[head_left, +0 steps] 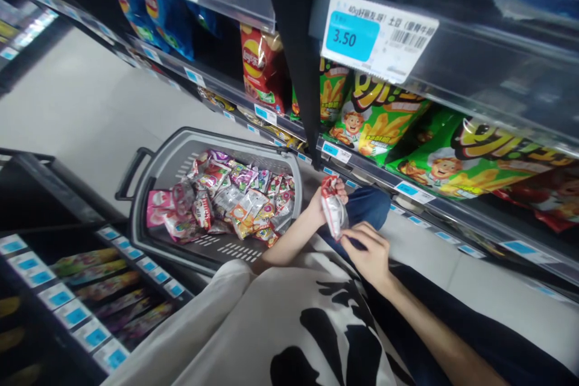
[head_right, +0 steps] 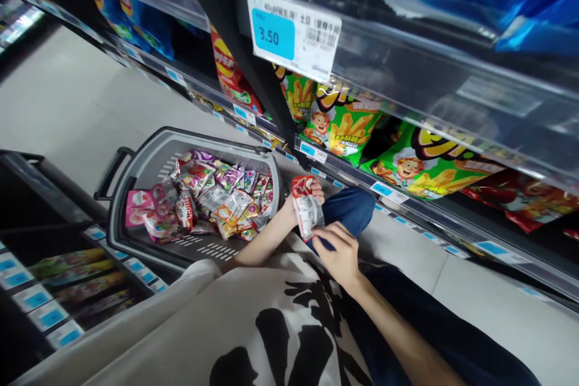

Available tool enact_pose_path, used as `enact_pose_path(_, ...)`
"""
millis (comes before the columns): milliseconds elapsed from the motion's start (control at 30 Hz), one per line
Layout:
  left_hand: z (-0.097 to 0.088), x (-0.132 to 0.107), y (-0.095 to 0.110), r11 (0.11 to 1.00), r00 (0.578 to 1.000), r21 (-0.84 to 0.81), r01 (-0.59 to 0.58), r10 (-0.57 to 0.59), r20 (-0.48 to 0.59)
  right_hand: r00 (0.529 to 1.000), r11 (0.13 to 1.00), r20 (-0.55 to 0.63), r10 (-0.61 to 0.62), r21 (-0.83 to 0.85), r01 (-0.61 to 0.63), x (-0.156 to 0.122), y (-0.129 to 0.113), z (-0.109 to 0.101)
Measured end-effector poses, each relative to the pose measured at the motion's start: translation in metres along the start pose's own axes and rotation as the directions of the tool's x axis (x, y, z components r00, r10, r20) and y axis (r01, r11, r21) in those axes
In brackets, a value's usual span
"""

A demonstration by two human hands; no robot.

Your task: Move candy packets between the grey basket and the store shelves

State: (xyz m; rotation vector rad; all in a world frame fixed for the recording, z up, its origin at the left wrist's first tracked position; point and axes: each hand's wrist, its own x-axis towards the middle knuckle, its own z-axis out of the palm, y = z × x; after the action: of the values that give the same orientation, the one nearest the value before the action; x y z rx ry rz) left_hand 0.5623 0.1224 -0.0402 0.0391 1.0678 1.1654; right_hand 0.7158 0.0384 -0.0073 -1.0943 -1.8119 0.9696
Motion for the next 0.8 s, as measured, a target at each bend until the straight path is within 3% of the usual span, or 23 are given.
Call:
enact_pose_path(33, 0.0, 0.001, 0.0, 0.998, 0.998, -0.039, 0.052, -0.053, -0.018, 0.971, 0.967, -0.077, 0.224, 0.138, -0.212, 0.0, 0.002, 0.005)
enact_pose_path(67, 0.0, 0.001, -0.001, 0.992, 0.994, -0.082, 0.094, -0.097, -0.042, 0.886, 0.869, -0.121, 0.447, 0.292, -0.399, -0.001, 0.004, 0.01)
enact_pose_path(133, -0.001, 0.002, -0.002, 0.983, 0.988, -0.143, 0.119, -0.132, -0.085, 0.625, 0.55, -0.079, 0.777, 0.567, -0.613, -0.001, 0.01, 0.016)
enact_pose_path(200, -0.002, 0.003, -0.004, 0.988, 0.989, -0.132, 0.084, -0.099, -0.112, 0.395, 0.248, 0.049, 0.917, 0.706, -0.663, 0.0, 0.016, 0.018)
enact_pose_path(233, -0.003, 0.003, -0.005, 0.991, 0.989, -0.114, 0.074, -0.087, -0.119, 0.328, 0.146, 0.115, 0.938, 0.726, -0.672, 0.001, 0.017, 0.018)
enact_pose_path(267, -0.003, 0.004, -0.006, 0.992, 0.988, -0.099, 0.079, -0.091, -0.126, 0.296, 0.083, 0.171, 0.94, 0.727, -0.682, 0.002, 0.018, 0.016)
enact_pose_path(300, -0.004, 0.004, -0.006, 0.992, 0.986, -0.089, 0.09, -0.102, -0.131, 0.295, 0.056, 0.213, 0.931, 0.716, -0.696, 0.002, 0.018, 0.015)
enact_pose_path(367, -0.004, 0.003, -0.006, 0.991, 0.984, -0.073, 0.114, -0.122, -0.128, 0.345, 0.083, 0.273, 0.898, 0.665, -0.742, 0.003, 0.016, 0.011)
enact_pose_path(567, -0.001, -0.005, -0.006, 0.995, 0.995, 0.051, 0.088, -0.09, 0.034, 0.49, 0.347, 0.319, 0.811, 0.414, -0.842, 0.006, 0.011, 0.002)
enact_pose_path(700, -0.002, -0.008, -0.011, 0.977, 0.99, 0.211, 0.01, -0.04, 0.136, 0.556, 0.351, 0.315, 0.769, 0.52, -0.779, 0.016, 0.012, -0.004)
enact_pose_path(733, -0.002, -0.009, -0.012, 0.968, 0.988, 0.252, -0.015, -0.025, 0.153, 0.581, 0.387, 0.292, 0.76, 0.514, -0.765, 0.019, 0.011, -0.007)
enact_pose_path(800, -0.002, -0.011, -0.01, 0.936, 0.981, 0.347, -0.058, -0.011, 0.194, 0.655, 0.568, 0.257, 0.71, 0.341, -0.749, 0.025, 0.008, -0.013)
